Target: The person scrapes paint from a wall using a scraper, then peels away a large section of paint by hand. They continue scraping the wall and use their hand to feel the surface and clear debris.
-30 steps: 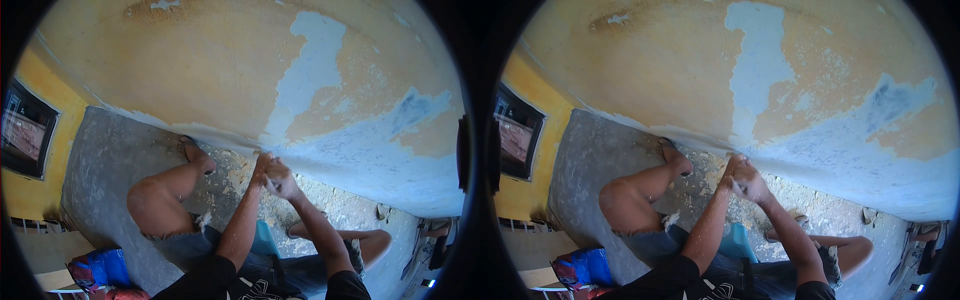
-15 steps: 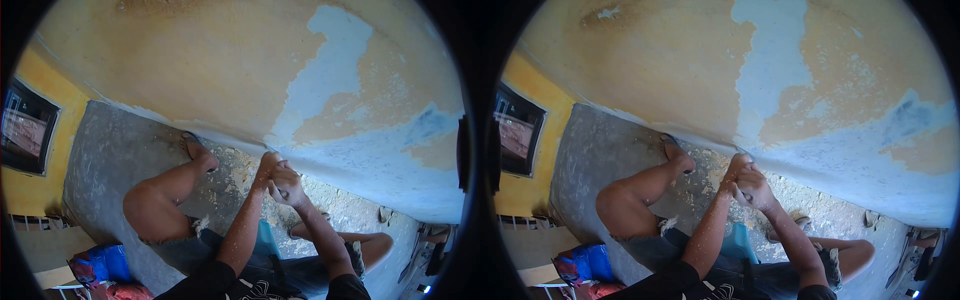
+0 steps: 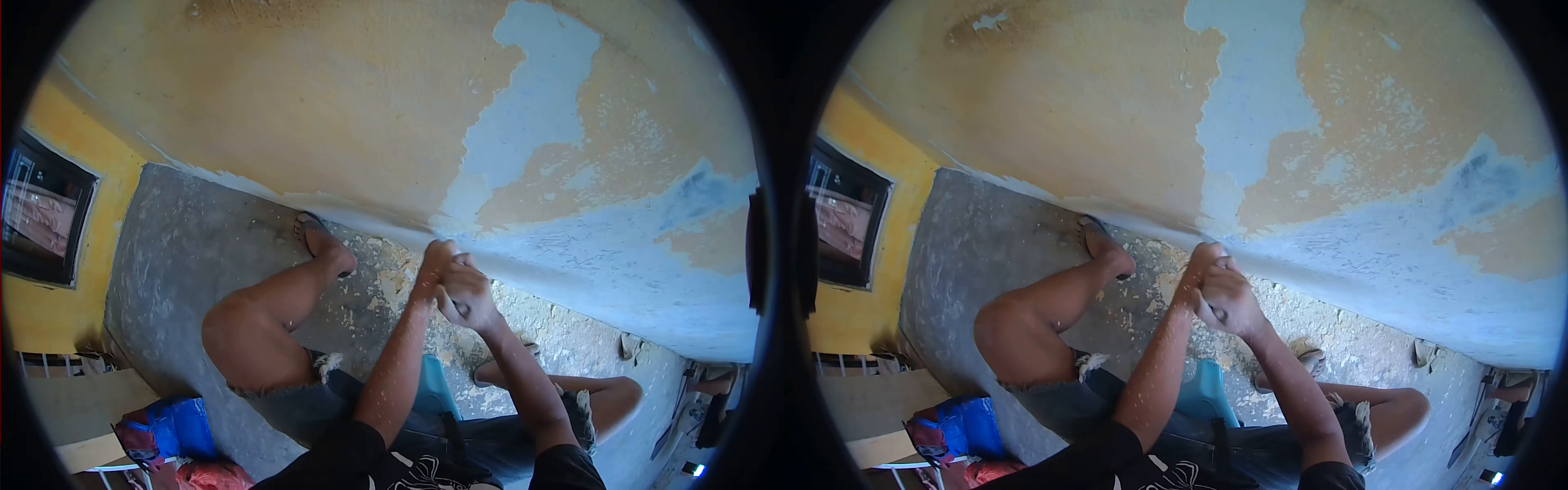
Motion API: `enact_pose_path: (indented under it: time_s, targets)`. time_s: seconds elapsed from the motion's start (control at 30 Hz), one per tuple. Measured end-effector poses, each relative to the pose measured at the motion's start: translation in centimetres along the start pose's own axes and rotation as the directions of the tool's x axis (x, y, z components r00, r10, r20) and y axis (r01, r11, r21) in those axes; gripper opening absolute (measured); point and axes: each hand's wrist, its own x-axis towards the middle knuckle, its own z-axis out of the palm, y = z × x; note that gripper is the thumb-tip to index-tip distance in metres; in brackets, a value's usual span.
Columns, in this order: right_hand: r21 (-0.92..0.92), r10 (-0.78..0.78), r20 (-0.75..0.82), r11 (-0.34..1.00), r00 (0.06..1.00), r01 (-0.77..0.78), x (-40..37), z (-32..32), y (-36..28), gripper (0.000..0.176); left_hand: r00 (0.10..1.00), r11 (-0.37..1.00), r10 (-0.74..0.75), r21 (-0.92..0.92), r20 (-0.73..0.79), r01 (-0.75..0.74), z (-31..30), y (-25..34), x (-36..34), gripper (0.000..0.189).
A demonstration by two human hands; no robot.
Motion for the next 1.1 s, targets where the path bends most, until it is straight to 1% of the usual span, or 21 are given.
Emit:
enact_pose_path:
  time_s: [0.07, 0.1, 0.17, 0.2, 0.23, 0.3, 0.33, 0.37, 0.43, 0.47, 0.57, 0.63, 0.7, 0.73, 0.87, 0.93, 0.97, 1.0, 1.03, 1.07, 1.1]
  targets:
    - [-0.014, -0.017, -0.019, 1.000, 1.000, 0.016, -0.7, 0.8, -0.3, 0.027, 1.000, 0.999, -0.012, -0.041, -0.026, 0.011, 0.3, -2.9, 0.4, 0.024]
    - [-0.026, -0.043, -0.046, 0.999, 0.998, 0.042, -0.4, 1.2, 0.2, 0.028, 0.999, 0.999, 0.014, -0.030, -0.031, -0.015, -0.2, -1.5, 1.4, 0.024]
    - [0.022, -0.048, -0.084, 0.999, 0.995, 0.050, 0.3, 0.4, -1.0, 0.028, 0.960, 0.911, -0.257, -0.361, -0.111, 0.202, 0.1, 1.7, 0.3, 0.023]
    - [0.005, -0.051, -0.062, 0.999, 0.997, 0.051, 0.1, 0.1, -0.9, 0.028, 0.992, 0.981, -0.050, -0.192, -0.113, 0.027, 0.0, 1.0, 0.4, 0.023]
    - [-0.024, -0.066, -0.045, 0.998, 0.997, 0.065, 0.2, -0.3, -0.6, 0.028, 0.993, 0.980, -0.055, -0.196, -0.109, 0.032, -0.1, 0.8, 0.2, 0.023]
    - [-0.019, -0.049, -0.003, 0.999, 0.999, 0.049, 0.3, -0.5, -0.5, 0.028, 0.998, 0.990, -0.037, 0.137, -0.048, 0.044, -1.0, 1.2, 0.2, 0.022]
    - [-0.006, -0.059, -0.013, 0.998, 0.998, 0.059, 0.3, -0.5, -0.6, 0.029, 0.984, 0.985, -0.170, 0.001, -0.051, 0.170, -1.1, 1.9, -0.1, 0.019]
    - [0.010, -0.071, -0.017, 0.997, 0.997, 0.071, 0.4, -0.5, -0.7, 0.029, 0.984, 0.986, -0.166, 0.002, -0.057, 0.166, -1.1, 2.6, -0.4, 0.019]
    - [0.017, -0.106, -0.054, 0.994, 0.993, 0.107, 1.7, -1.4, -2.0, 0.031, 0.987, 1.000, 0.022, -0.018, -0.159, -0.025, -0.8, 3.5, -0.4, 0.019]
    - [0.014, -0.127, -0.062, 0.992, 0.990, 0.128, 1.9, -1.6, -2.0, 0.031, 0.961, 0.977, 0.191, 0.135, -0.199, -0.166, 1.8, 0.2, 0.9, 0.018]
    - [0.016, -0.151, -0.053, 0.988, 0.987, 0.152, 1.1, -1.7, -2.5, 0.031, 0.977, 0.983, 0.149, 0.128, -0.155, -0.130, -1.2, 3.2, -0.6, 0.016]
    - [0.038, -0.077, -0.019, 0.996, 0.997, 0.078, 1.1, -2.3, -2.8, 0.031, 0.978, 0.995, 0.076, 0.073, -0.193, -0.063, -0.8, 4.0, -0.5, 0.017]
    - [0.046, -0.097, -0.065, 0.994, 0.993, 0.101, 1.8, -2.6, -3.2, 0.031, 0.998, 0.987, -0.051, -0.154, -0.025, 0.047, -1.6, 5.3, -0.4, 0.018]
    - [0.031, -0.128, -0.085, 0.991, 0.988, 0.131, 2.0, -2.5, -3.1, 0.031, 0.993, 0.993, -0.018, -0.122, -0.120, 0.003, -0.6, 4.3, 0.0, 0.019]
    - [0.034, -0.138, -0.048, 0.990, 0.989, 0.140, 0.8, -2.2, -2.8, 0.031, 0.991, 0.993, 0.016, -0.116, -0.135, -0.032, -0.8, 4.3, -0.6, 0.018]
    - [0.049, -0.086, -0.062, 0.995, 0.994, 0.089, 0.8, -3.1, -3.8, 0.031, 0.904, 0.929, 0.344, 0.229, -0.252, -0.290, -1.1, 5.7, -1.2, 0.021]
    - [0.066, -0.045, -0.078, 0.997, 0.996, 0.050, 1.2, -3.6, -4.2, 0.030, 0.902, 0.928, 0.350, 0.229, -0.254, -0.295, -0.8, 6.0, -0.9, 0.021]
    - [0.031, -0.105, -0.084, 0.994, 0.991, 0.108, 1.7, -3.9, -4.6, 0.031, 0.971, 0.982, 0.118, -0.120, -0.210, -0.146, -0.3, 5.9, -0.1, 0.022]
    - [0.030, -0.106, -0.084, 0.994, 0.991, 0.109, 2.0, -3.8, -4.5, 0.031, 0.992, 0.895, -0.099, -0.443, -0.078, 0.055, 0.0, 5.6, 0.2, 0.023]
    - [0.022, -0.108, -0.077, 0.994, 0.991, 0.110, 2.0, -3.8, -4.4, 0.031, 0.993, 0.997, 0.051, -0.048, -0.111, -0.056, 0.0, 5.1, 0.7, 0.023]
    - [0.005, -0.119, -0.073, 0.993, 0.990, 0.119, 2.3, -4.0, -4.1, 0.032, 0.992, 0.997, 0.057, -0.051, -0.113, -0.063, -0.3, 5.5, 0.9, 0.023]
